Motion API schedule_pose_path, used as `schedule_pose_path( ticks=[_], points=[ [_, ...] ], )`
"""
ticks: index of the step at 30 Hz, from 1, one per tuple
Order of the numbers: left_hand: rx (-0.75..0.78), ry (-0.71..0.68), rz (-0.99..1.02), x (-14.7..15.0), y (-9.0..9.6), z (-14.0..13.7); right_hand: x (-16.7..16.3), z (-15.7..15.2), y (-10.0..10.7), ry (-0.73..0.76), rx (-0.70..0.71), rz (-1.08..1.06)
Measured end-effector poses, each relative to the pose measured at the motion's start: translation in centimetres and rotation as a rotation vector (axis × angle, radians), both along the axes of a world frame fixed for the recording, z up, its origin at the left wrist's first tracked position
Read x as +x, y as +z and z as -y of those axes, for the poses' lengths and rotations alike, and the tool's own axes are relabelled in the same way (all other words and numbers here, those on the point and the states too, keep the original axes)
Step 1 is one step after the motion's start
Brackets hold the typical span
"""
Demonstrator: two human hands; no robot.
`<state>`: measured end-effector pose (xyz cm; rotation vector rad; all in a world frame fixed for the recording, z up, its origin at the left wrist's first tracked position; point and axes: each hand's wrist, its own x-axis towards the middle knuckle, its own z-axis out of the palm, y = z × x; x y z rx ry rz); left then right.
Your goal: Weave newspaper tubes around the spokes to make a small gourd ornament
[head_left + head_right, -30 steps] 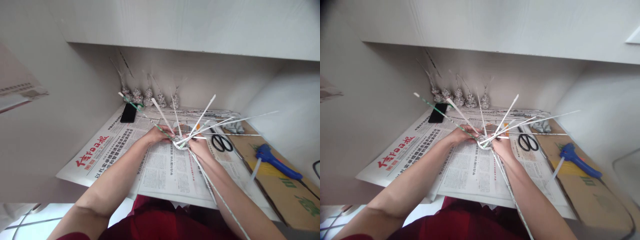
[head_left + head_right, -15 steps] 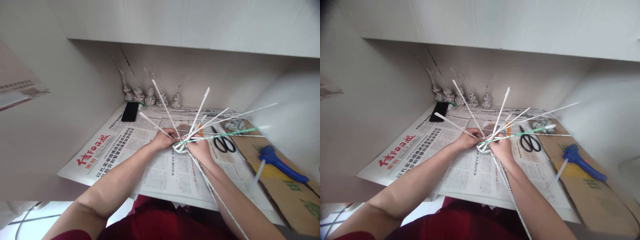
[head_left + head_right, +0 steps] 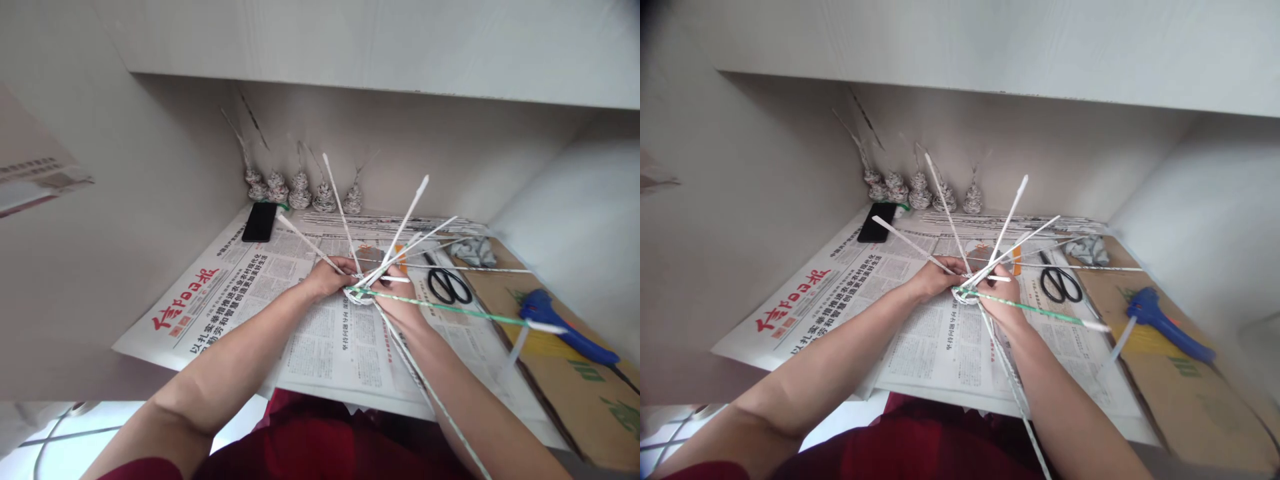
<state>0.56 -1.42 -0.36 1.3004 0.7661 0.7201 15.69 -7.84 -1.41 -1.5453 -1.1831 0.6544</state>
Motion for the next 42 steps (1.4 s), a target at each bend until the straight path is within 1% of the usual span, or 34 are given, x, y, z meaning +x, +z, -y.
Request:
schedule_pose_path(
  ticks=[2,4,7,11,14,16,18,19,20,22,25,27,30,32,34,37,42],
  points=[
    [0.002,0.004,-0.012,0.0,-0.1,0.0,0.0,-0.1,0.0,-0.034,-0.015,0.103],
    [0.033,0.053,-0.045,0.1,-0.4,-0.1,0.1,-0.1,0.0,-0.059,-0.027,0.18],
    [0.11,0.114,-0.055,0.3,-0.8,-0.2,0.0,-0.2,-0.3,-0.053,-0.018,0.181],
    [0.206,0.158,-0.021,0.5,-0.8,-0.2,-0.3,-0.2,-0.4,-0.039,0.022,0.025],
    [0.27,0.146,0.022,0.5,-0.6,-0.1,-0.6,-0.3,-0.3,0.003,-0.015,-0.15],
    [0.285,0.12,0.051,0.5,-0.6,-0.1,-0.7,-0.3,-0.2,0.057,-0.033,-0.277],
    [0.284,0.1,0.054,0.5,-0.8,-0.2,-0.7,-0.4,-0.1,0.104,-0.018,-0.364],
    [0.283,0.094,0.043,0.5,-0.8,-0.2,-0.7,-0.4,-0.1,0.104,0.001,-0.374],
    [0.284,0.089,0.027,0.5,-0.9,-0.3,-0.7,-0.4,0.0,0.094,0.023,-0.355],
    [0.287,0.079,-0.015,0.4,-1.0,-0.4,-0.6,-0.4,-0.1,0.05,0.06,-0.251],
    [0.244,0.055,-0.053,0.2,-0.8,-0.5,-0.4,-0.3,-0.3,0.012,0.071,-0.089],
    [0.214,0.05,-0.063,0.0,-0.7,-0.4,-0.4,-0.2,-0.5,0.015,0.063,-0.065],
    [0.23,0.083,-0.068,-0.1,-0.5,-0.4,-0.5,-0.1,-0.6,0.023,0.057,-0.051],
    [0.202,0.113,-0.051,0.0,-0.5,-0.4,-0.6,-0.1,-0.5,0.02,0.045,-0.07],
    [0.162,0.121,-0.025,0.0,-0.5,-0.4,-0.9,-0.1,-0.2,0.021,0.025,-0.149],
    [0.15,0.109,-0.013,0.1,-0.5,-0.4,-1.2,-0.2,0.1,0.015,0.004,-0.271],
    [0.077,0.161,0.045,0.2,-0.5,-0.4,-1.4,-0.6,-0.2,-0.028,0.005,-0.328]
  ],
)
